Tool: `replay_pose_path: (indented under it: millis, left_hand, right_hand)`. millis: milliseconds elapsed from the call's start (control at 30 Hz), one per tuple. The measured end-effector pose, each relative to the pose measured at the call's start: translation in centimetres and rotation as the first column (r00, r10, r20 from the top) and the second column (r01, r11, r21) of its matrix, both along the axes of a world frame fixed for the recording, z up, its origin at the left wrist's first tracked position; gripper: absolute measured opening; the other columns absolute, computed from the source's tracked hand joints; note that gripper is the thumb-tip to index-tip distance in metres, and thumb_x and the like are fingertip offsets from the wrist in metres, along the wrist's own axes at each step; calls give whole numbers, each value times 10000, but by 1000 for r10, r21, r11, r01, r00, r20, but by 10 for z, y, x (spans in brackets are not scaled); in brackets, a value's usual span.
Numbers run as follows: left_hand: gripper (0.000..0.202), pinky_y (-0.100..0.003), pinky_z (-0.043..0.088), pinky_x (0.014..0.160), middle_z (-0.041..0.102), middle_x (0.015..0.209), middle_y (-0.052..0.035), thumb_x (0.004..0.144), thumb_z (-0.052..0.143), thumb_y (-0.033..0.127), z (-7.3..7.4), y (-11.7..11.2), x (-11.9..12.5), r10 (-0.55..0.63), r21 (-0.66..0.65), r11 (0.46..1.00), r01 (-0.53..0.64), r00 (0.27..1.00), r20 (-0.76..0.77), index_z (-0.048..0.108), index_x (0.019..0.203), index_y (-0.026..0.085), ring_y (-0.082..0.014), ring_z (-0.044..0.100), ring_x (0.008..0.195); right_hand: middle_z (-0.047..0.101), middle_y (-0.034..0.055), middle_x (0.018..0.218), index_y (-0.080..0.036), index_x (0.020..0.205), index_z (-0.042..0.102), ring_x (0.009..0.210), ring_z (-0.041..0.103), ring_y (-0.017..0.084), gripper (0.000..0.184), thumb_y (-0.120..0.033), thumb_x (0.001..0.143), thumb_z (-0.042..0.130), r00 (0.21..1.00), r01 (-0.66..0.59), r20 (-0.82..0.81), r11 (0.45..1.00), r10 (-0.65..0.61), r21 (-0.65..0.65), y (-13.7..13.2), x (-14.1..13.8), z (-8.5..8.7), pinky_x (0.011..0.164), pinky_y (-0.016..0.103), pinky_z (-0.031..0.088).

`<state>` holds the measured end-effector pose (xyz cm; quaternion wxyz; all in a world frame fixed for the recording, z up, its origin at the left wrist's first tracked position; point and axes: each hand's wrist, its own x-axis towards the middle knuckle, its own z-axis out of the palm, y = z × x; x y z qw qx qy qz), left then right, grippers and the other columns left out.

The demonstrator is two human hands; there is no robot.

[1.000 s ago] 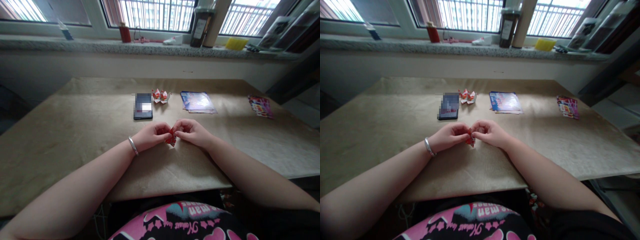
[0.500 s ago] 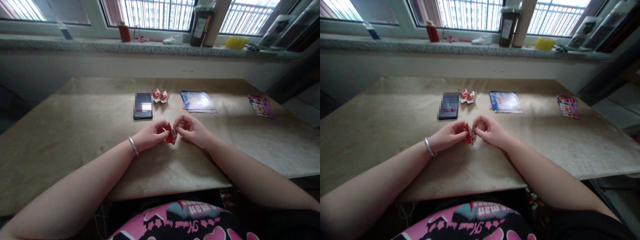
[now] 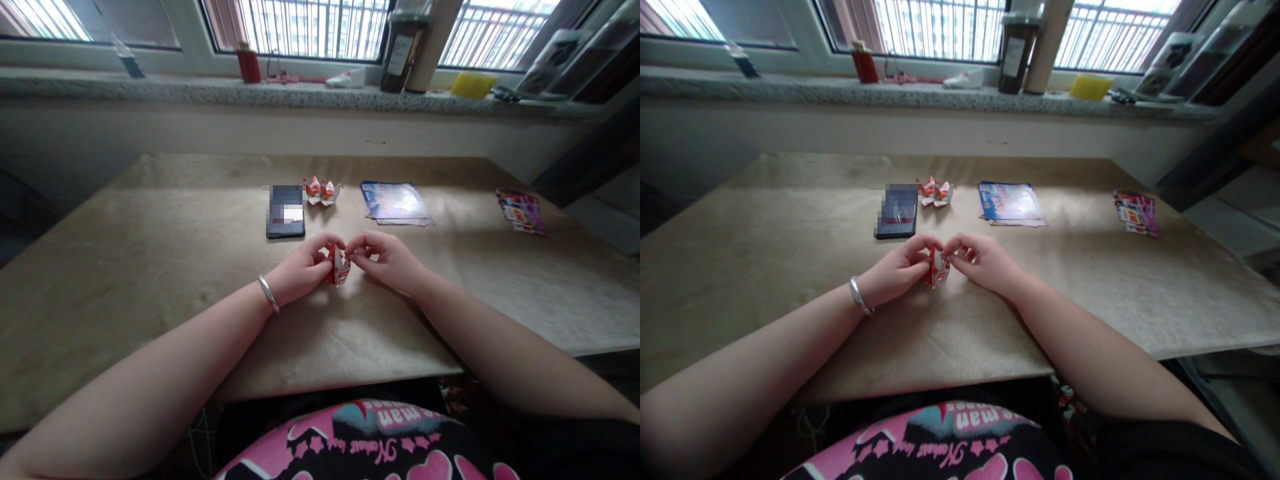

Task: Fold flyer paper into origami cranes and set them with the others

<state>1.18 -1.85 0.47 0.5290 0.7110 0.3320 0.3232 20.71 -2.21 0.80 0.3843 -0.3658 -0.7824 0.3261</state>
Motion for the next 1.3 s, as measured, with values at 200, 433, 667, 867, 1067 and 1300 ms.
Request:
replay_pose_path:
  millis: [200,433,667,867,1067,1300]
  left_hand:
    - [229,-272,429,733,578,785,-23,871,481,340,7,1,-2,106,266,963,-50,974,-200,607,803,162,-143,528,745]
    - [220,-310,452,837,586,899,-56,860,523,306,9,-3,0,94,340,940,-8,967,-236,682,863,154,-170,562,864]
    - [186,-282,481,813,592,919,-49,828,581,303,5,-1,2,131,277,958,-78,975,-179,709,856,171,-160,573,875]
    - [184,-299,469,870,605,933,-51,822,595,287,5,0,1,112,244,967,-72,982,-154,717,903,176,-170,579,913]
    - [183,-308,465,860,601,906,-51,816,599,285,3,1,2,109,225,971,-76,984,-141,710,901,165,-168,579,889]
    - [206,-321,472,833,610,904,-65,828,601,325,0,2,1,112,241,967,-84,988,-104,708,887,160,-174,582,859]
  right_hand:
    - [572,-3,716,-192,802,613,605,503,93,46,-197,818,571,993,35,108,985,-53,169,-2,1,7,531,212,415]
    - [597,30,813,-197,803,637,637,526,95,83,-189,846,567,993,17,111,960,-50,279,-2,1,7,519,212,432]
    - [604,24,799,-205,802,623,651,536,105,72,-221,851,572,991,49,100,944,-86,325,-4,-2,6,567,234,461]
    - [598,16,769,-209,793,610,654,536,111,66,-208,846,572,990,74,91,939,-110,336,-4,-3,5,585,242,459]
    - [601,27,797,-206,808,625,661,544,109,77,-223,859,570,995,61,55,945,-82,321,-5,-4,6,553,231,451]
    - [612,34,813,-201,829,632,689,563,115,80,-204,857,558,996,49,61,951,-71,306,-5,-3,7,527,217,453]
